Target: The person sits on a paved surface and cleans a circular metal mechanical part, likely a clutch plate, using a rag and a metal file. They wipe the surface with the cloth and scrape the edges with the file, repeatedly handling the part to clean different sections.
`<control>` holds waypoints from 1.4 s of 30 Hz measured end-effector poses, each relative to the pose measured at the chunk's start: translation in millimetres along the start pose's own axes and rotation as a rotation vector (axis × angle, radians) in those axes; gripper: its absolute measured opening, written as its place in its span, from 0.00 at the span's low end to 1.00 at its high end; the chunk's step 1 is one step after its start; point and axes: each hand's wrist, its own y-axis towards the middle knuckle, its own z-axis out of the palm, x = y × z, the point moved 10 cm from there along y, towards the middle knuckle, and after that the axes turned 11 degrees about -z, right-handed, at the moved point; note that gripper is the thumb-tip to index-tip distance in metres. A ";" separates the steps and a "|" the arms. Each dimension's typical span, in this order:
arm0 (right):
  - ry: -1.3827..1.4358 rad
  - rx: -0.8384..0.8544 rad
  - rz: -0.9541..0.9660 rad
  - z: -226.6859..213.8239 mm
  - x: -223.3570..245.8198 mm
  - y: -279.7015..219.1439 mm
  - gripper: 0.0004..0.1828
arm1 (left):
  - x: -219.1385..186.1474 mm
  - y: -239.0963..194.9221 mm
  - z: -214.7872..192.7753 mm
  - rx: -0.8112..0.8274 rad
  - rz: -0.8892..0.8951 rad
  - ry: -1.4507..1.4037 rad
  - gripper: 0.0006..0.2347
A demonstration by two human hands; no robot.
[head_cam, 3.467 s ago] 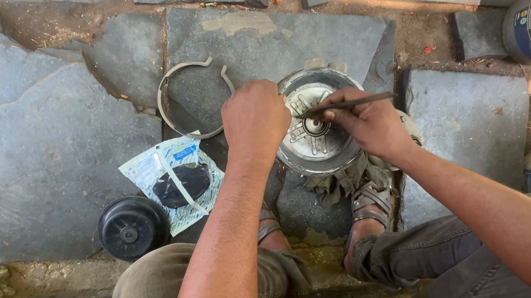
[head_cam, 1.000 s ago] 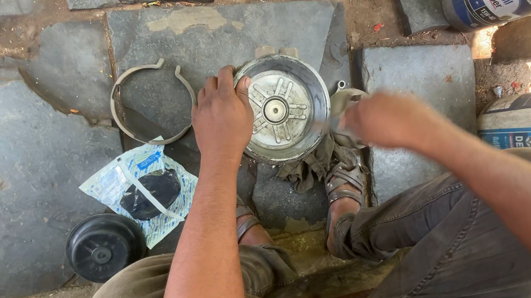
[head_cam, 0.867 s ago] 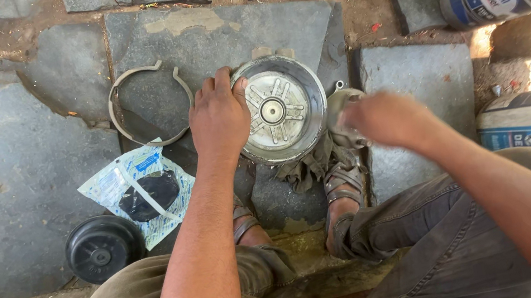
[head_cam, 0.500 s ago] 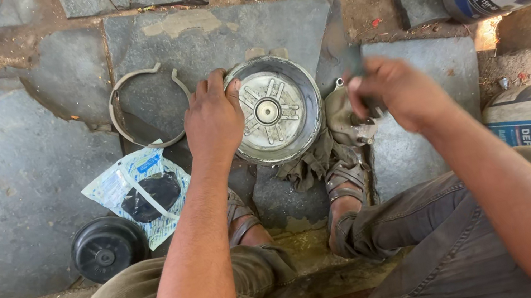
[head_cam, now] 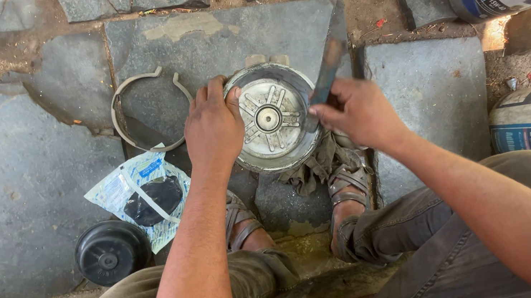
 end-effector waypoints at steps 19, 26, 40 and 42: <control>0.213 -0.022 0.226 -3.0 -23.3 -2.8 0.12 | 1.0 -0.6 -1.2 -0.046 0.042 -0.033 0.13; 0.172 -0.060 0.316 -5.3 -70.8 -17.3 0.17 | 1.4 -3.2 -0.3 -0.074 0.067 -0.029 0.12; 0.280 -0.121 0.083 -4.1 -42.8 -20.4 0.10 | -2.2 0.2 -2.7 -0.049 0.049 -0.010 0.13; 0.206 -0.133 0.070 -4.0 -33.9 -28.4 0.11 | 1.3 -10.3 0.3 -0.026 0.043 -0.009 0.13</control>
